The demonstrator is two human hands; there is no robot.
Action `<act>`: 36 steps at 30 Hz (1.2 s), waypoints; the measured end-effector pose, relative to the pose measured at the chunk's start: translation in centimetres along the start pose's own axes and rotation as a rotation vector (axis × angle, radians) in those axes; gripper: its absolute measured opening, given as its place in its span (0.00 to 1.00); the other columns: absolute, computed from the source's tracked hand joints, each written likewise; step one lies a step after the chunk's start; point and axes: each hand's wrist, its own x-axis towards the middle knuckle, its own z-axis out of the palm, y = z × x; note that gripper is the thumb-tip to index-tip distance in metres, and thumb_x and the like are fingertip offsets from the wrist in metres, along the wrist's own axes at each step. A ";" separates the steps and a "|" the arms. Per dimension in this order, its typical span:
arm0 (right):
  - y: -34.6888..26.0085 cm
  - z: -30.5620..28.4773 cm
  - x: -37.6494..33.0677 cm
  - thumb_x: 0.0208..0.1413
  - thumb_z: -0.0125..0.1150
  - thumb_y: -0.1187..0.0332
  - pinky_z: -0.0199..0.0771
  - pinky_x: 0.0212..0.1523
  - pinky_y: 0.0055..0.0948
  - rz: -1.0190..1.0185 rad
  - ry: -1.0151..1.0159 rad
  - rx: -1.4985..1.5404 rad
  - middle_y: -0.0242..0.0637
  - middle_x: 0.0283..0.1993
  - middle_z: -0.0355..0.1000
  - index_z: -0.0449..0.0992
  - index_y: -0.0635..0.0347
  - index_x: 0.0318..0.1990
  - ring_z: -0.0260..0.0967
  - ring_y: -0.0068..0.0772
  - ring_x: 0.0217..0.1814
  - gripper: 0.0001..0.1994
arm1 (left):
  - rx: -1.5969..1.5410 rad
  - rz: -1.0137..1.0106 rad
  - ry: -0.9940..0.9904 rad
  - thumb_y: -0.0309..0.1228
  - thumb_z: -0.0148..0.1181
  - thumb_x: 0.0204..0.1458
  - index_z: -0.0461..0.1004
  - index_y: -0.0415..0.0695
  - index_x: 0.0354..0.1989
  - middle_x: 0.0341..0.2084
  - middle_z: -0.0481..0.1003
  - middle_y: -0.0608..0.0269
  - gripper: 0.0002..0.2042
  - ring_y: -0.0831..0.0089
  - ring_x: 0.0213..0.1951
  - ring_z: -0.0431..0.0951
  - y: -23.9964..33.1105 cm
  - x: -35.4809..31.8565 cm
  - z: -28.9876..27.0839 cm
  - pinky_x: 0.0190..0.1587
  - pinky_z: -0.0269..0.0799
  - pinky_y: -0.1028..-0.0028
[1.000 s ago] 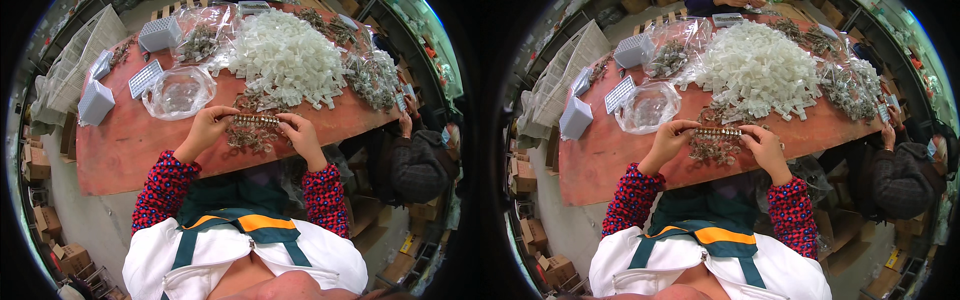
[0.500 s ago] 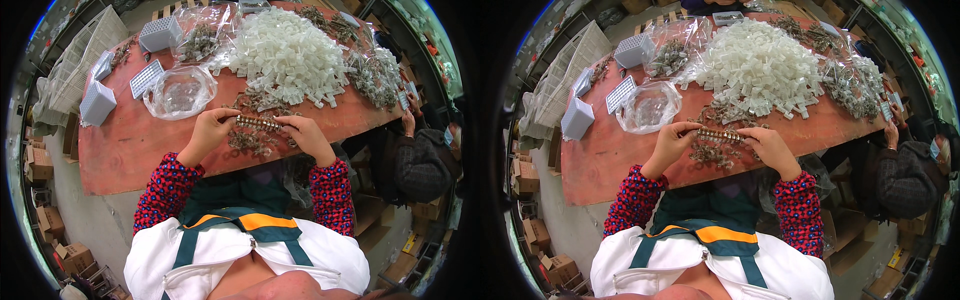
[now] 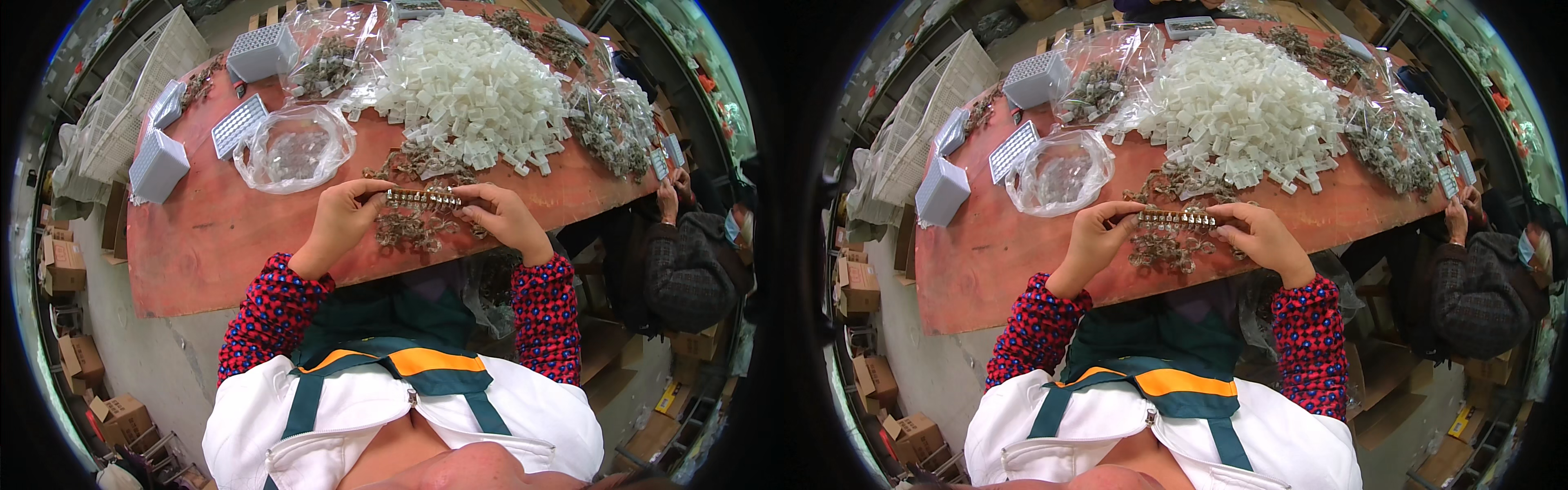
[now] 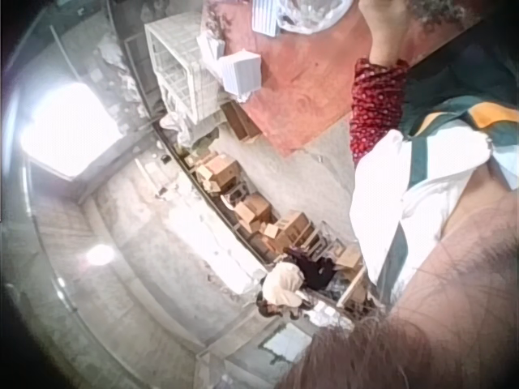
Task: The person empties small white plastic components from a clear bag onto a table, then picks up a green circuit board and attaches the components one by one. The person continues attaching components to the board while seated at the table.
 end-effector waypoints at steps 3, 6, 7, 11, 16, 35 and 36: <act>0.9 0.0 0.3 0.61 0.61 0.76 0.79 0.44 0.22 0.040 0.044 0.026 0.37 0.45 0.79 0.77 0.70 0.53 0.79 0.24 0.44 0.14 | -0.096 -0.032 -0.021 0.20 0.61 0.59 0.81 0.34 0.47 0.37 0.83 0.63 0.10 0.82 0.36 0.80 -0.5 0.1 0.0 0.36 0.75 0.82; 1.7 0.4 0.4 0.61 0.62 0.76 0.79 0.40 0.22 0.089 0.097 0.110 0.36 0.39 0.80 0.79 0.70 0.50 0.79 0.23 0.39 0.12 | -0.124 -0.035 -0.039 0.19 0.61 0.59 0.81 0.34 0.47 0.37 0.83 0.63 0.10 0.82 0.36 0.81 -0.8 0.3 -0.1 0.37 0.76 0.81; 1.8 0.5 0.4 0.60 0.62 0.76 0.79 0.39 0.22 0.091 0.128 0.067 0.36 0.38 0.80 0.79 0.70 0.50 0.79 0.23 0.39 0.11 | -0.085 -0.023 -0.041 0.19 0.60 0.59 0.81 0.33 0.48 0.36 0.83 0.63 0.10 0.82 0.35 0.80 -0.8 0.4 0.0 0.36 0.76 0.81; 2.0 1.4 0.4 0.60 0.62 0.76 0.79 0.38 0.21 0.067 0.164 -0.038 0.36 0.37 0.80 0.80 0.70 0.49 0.79 0.23 0.39 0.11 | 0.220 0.012 0.103 0.20 0.61 0.58 0.81 0.33 0.48 0.34 0.82 0.63 0.10 0.84 0.31 0.77 -0.8 0.1 0.8 0.33 0.73 0.82; 2.0 1.8 0.2 0.61 0.61 0.77 0.79 0.38 0.21 0.090 0.232 0.078 0.36 0.39 0.80 0.80 0.70 0.48 0.79 0.23 0.37 0.10 | 0.067 -0.054 0.160 0.25 0.64 0.56 0.83 0.39 0.45 0.30 0.82 0.58 0.10 0.75 0.28 0.79 -1.4 0.9 0.8 0.33 0.74 0.76; 2.5 1.6 -0.3 0.57 0.64 0.71 0.73 0.35 0.20 0.003 0.257 0.055 0.30 0.34 0.79 0.81 0.66 0.45 0.74 0.16 0.34 0.10 | 0.246 0.011 0.003 0.23 0.63 0.56 0.83 0.36 0.44 0.28 0.83 0.62 0.10 0.83 0.29 0.78 0.5 1.5 1.4 0.33 0.74 0.79; 2.5 1.7 -0.3 0.57 0.64 0.71 0.72 0.35 0.20 -0.002 0.278 0.034 0.30 0.34 0.79 0.81 0.66 0.45 0.73 0.16 0.34 0.10 | 0.267 0.025 0.013 0.24 0.63 0.56 0.83 0.36 0.45 0.28 0.83 0.62 0.10 0.83 0.29 0.78 0.3 1.5 1.5 0.33 0.74 0.79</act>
